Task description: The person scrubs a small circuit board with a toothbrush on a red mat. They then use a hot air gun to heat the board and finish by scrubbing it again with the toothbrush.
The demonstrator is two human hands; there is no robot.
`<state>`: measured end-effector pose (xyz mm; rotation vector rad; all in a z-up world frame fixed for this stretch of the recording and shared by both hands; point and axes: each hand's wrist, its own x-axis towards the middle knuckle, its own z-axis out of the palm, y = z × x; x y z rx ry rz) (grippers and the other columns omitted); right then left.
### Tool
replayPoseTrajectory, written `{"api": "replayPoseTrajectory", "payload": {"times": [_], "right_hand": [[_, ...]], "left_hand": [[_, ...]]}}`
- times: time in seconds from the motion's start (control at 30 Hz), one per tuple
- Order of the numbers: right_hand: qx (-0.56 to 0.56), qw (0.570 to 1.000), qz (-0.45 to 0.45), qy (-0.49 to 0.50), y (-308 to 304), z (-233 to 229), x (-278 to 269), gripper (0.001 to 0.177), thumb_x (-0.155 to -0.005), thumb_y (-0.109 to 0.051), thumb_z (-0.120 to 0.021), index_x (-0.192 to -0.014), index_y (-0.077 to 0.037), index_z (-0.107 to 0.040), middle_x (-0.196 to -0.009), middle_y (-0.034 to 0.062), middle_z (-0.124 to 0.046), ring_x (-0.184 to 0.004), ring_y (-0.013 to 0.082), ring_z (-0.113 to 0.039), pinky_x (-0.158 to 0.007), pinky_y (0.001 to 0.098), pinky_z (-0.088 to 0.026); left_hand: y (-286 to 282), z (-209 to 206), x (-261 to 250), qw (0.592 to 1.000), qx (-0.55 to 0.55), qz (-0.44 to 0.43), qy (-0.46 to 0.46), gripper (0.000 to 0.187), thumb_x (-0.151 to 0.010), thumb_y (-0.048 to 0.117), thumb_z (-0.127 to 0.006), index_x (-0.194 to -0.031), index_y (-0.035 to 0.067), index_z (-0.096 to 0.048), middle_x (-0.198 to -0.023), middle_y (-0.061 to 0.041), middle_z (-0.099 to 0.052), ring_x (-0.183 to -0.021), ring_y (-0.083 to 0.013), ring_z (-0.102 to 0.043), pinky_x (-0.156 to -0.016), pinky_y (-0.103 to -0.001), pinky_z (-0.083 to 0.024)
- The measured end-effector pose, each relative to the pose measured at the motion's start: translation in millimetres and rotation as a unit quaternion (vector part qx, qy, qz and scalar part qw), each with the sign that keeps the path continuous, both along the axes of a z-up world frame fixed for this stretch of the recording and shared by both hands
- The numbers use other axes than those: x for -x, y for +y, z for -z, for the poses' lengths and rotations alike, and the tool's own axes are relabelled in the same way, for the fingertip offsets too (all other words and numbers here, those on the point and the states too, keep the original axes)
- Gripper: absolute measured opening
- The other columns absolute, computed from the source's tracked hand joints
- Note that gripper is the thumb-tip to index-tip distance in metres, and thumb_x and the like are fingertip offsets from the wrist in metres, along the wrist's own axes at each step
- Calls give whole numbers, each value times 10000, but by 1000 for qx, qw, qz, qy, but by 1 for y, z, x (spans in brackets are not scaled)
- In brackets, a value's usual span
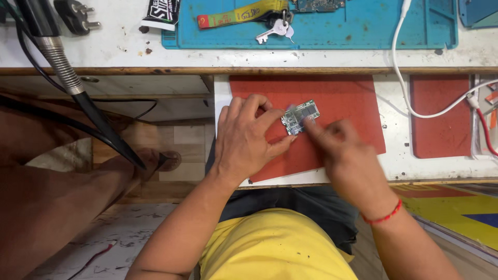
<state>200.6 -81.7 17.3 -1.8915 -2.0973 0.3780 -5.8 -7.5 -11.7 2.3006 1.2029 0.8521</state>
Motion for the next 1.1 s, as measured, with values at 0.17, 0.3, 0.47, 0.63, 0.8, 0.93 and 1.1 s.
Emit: {"api": "replayPoseTrajectory", "payload": {"times": [0.17, 0.3, 0.47, 0.63, 0.8, 0.93, 1.1], "right_hand": [[-32, 999, 41, 1, 3, 4, -8, 580, -878, 52, -558, -1402, -181, -646, -1023, 138, -632, -759, 352, -657, -654, 469, -529], [25, 1000, 5, 11, -2, 6, 1, 551, -871, 7, -584, -1387, -178, -638, -993, 148, -626, -707, 358, -656, -584, 463, -524], [57, 998, -33, 7, -3, 2, 0, 593, -817, 22, -582, -1365, -195, -647, -1008, 144, -632, -694, 359, -666, -566, 462, -529], [42, 999, -14, -6, 5, -2, -10, 620, -825, 31, -576, -1404, -186, -628, -1015, 142, -631, -682, 362, -661, -593, 465, -535], [34, 999, 16, 8, 6, -5, -7, 599, -835, 33, -576, -1377, -213, -646, -1030, 140, -631, -715, 371, -666, -602, 461, -537], [37, 999, -5, 23, 6, -7, -5, 624, -811, 48, -572, -1377, -204, -641, -1060, 143, -637, -732, 376, -669, -615, 462, -539], [64, 997, 33, -1, 12, -8, -7, 649, -819, 51, -571, -1411, -210, -620, -1058, 160, -637, -719, 381, -669, -631, 470, -547]], "left_hand": [[0, -2, -3, 1000, 4, -8, 18, 443, -678, 381, -921, -1006, 133, -754, -1070, -33, -603, -968, -270, -545, -806, -441, -405], [0, -3, -4, 1000, 4, -11, 19, 439, -664, 360, -917, -986, 126, -730, -1072, -21, -603, -982, -265, -552, -819, -433, -408], [0, -5, -4, 1000, 0, -8, 9, 440, -667, 354, -919, -981, 121, -716, -1078, -23, -601, -986, -264, -548, -828, -426, -408], [3, -3, -7, 1000, 10, -15, 14, 492, -665, 365, -926, -1030, 124, -701, -1069, -20, -605, -974, -266, -547, -809, -429, -399], [3, -4, -6, 1000, 9, -11, 12, 515, -658, 358, -923, -1064, 134, -699, -1087, -24, -605, -986, -269, -546, -824, -428, -403], [3, -3, -4, 1000, 12, -11, 15, 531, -667, 361, -924, -1089, 123, -705, -1097, -28, -604, -988, -273, -544, -830, -433, -407], [5, -2, -4, 1000, 5, -9, 10, 471, -672, 358, -924, -1052, 147, -743, -1081, -14, -607, -977, -265, -542, -820, -433, -407]]}}
